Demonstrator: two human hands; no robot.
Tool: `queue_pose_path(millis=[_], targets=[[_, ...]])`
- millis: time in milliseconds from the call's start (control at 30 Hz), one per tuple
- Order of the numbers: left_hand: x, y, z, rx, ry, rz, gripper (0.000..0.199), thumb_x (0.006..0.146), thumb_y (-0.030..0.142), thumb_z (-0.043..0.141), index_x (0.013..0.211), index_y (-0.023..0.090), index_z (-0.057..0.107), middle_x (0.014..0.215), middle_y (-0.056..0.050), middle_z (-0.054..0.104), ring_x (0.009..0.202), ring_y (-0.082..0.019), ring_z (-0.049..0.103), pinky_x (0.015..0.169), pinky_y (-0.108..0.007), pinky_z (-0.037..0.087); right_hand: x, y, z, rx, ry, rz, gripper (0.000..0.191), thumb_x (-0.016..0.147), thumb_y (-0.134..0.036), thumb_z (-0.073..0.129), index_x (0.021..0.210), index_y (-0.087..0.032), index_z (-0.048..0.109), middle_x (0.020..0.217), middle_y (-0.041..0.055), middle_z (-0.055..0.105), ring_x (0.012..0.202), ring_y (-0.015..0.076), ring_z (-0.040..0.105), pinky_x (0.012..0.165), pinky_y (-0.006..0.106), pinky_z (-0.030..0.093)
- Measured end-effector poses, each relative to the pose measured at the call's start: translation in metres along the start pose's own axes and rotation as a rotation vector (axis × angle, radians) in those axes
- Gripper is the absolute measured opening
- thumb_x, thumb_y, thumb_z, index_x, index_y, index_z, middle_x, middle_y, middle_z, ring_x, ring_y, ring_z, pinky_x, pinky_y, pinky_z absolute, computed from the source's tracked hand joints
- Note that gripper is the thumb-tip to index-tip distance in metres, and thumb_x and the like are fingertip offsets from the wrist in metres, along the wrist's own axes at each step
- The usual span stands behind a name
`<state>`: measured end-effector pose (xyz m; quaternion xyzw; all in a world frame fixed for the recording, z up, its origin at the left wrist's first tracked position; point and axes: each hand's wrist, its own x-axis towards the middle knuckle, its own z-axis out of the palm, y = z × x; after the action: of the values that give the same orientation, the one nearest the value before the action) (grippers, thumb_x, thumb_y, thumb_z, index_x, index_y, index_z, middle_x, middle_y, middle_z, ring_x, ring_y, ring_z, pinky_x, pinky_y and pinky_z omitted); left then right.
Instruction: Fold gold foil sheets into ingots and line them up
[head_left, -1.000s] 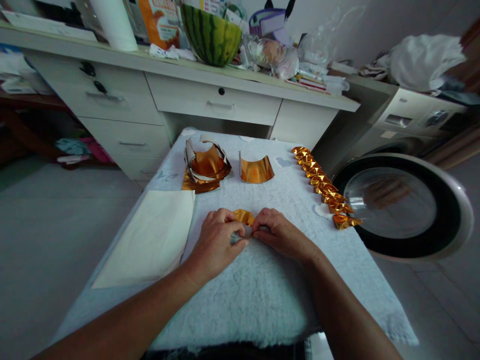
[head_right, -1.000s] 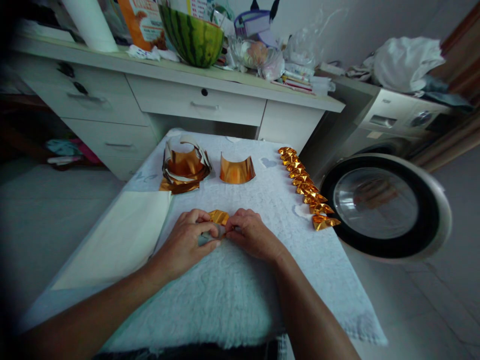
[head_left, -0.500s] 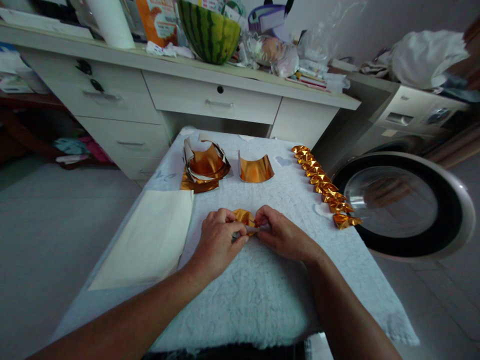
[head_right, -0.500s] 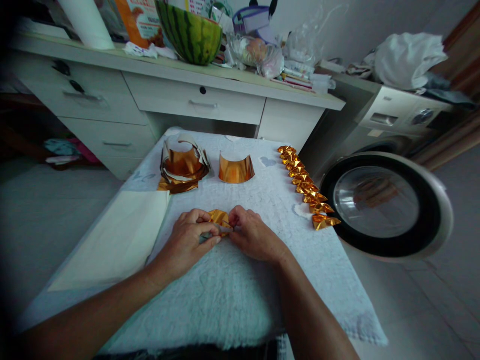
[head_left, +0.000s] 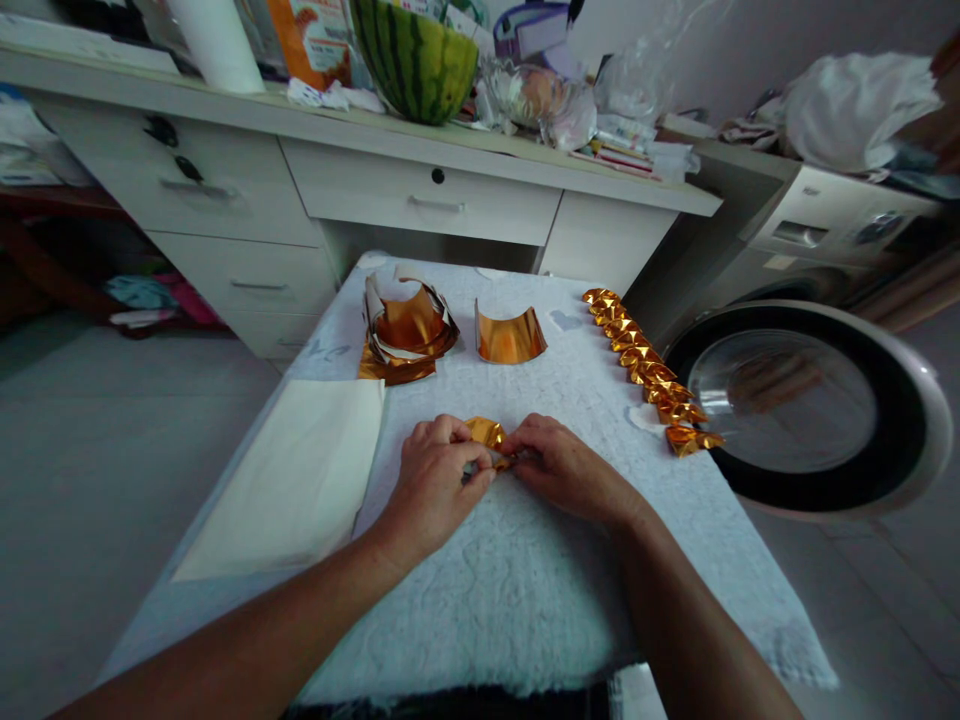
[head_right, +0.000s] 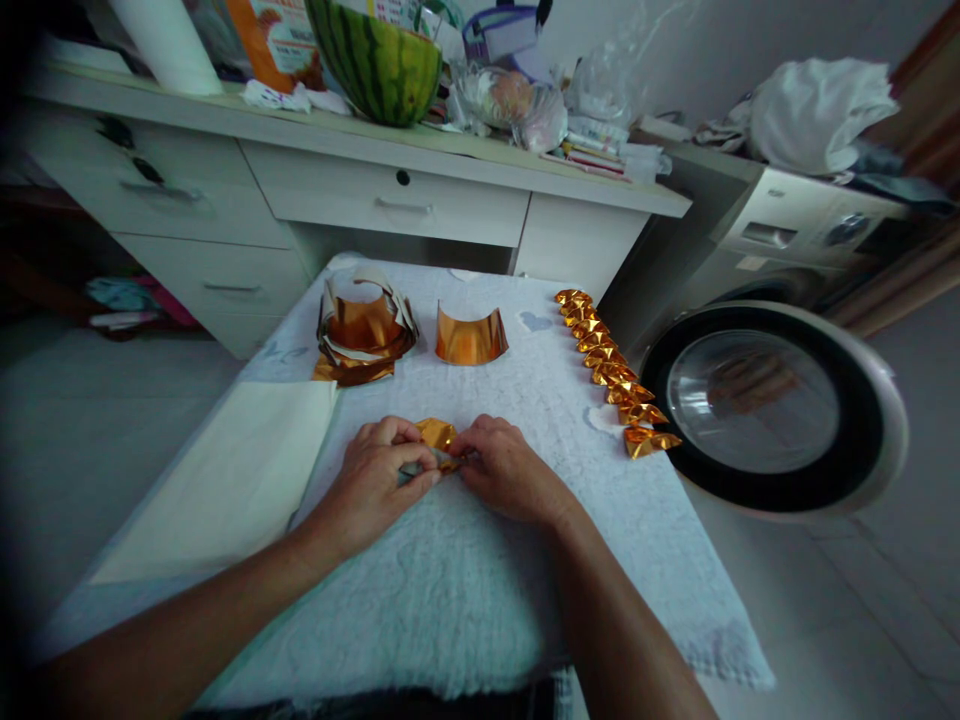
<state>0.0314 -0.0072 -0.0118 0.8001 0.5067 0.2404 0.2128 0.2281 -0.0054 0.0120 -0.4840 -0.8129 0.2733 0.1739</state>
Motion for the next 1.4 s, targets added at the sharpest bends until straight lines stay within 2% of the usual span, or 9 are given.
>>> queue_pose_path(millis=[367, 700, 900, 1200, 1400], targets=[[0.0, 0.003, 0.0, 0.016, 0.009, -0.02, 0.008, 0.078, 0.021, 0.066, 0.071, 0.022, 0.068, 0.095, -0.004, 0.057, 0.094, -0.024, 0.05, 0.085, -0.043, 0.042, 0.005, -0.003, 0.006, -0.009, 0.055, 0.068, 0.01, 0.083, -0.011, 0.062, 0.086, -0.018, 0.067, 0.086, 0.0032, 0.062, 0.083, 0.0159, 0.055, 0.078, 0.029, 0.04], [-0.001, 0.001, 0.001, 0.01, 0.012, -0.011, 0.005, 0.078, 0.019, 0.063, 0.079, 0.023, 0.066, 0.097, -0.004, 0.057, 0.095, -0.024, 0.05, 0.086, -0.043, 0.041, 0.006, -0.004, 0.009, -0.041, 0.055, 0.095, 0.01, 0.083, -0.01, 0.06, 0.085, -0.018, 0.066, 0.086, 0.0025, 0.061, 0.083, 0.0154, 0.054, 0.077, 0.029, 0.038], [-0.002, 0.001, -0.001, 0.046, 0.002, 0.012, 0.017, 0.078, 0.018, 0.062, 0.095, 0.022, 0.061, 0.1, -0.004, 0.057, 0.096, -0.025, 0.05, 0.085, -0.041, 0.041, 0.007, -0.007, 0.009, -0.066, 0.055, 0.105, 0.01, 0.084, -0.01, 0.06, 0.079, -0.017, 0.065, 0.082, 0.0023, 0.061, 0.081, 0.015, 0.054, 0.077, 0.028, 0.037], [-0.004, -0.002, 0.002, -0.073, 0.015, 0.082, 0.015, 0.079, 0.012, 0.062, 0.09, 0.02, 0.057, 0.099, -0.004, 0.054, 0.098, -0.023, 0.051, 0.089, -0.04, 0.043, 0.009, -0.012, 0.01, -0.14, 0.062, 0.175, 0.006, 0.085, -0.015, 0.063, 0.079, -0.016, 0.064, 0.082, 0.0028, 0.061, 0.081, 0.0154, 0.053, 0.077, 0.028, 0.035], [-0.001, -0.003, 0.0, -0.04, -0.026, 0.112, 0.007, 0.083, 0.013, 0.061, 0.086, 0.02, 0.059, 0.093, -0.003, 0.057, 0.093, -0.022, 0.052, 0.084, -0.038, 0.043, 0.009, -0.013, 0.014, -0.172, 0.078, 0.187, 0.009, 0.084, -0.016, 0.063, 0.075, -0.017, 0.062, 0.08, 0.0024, 0.06, 0.079, 0.015, 0.052, 0.074, 0.027, 0.034]])
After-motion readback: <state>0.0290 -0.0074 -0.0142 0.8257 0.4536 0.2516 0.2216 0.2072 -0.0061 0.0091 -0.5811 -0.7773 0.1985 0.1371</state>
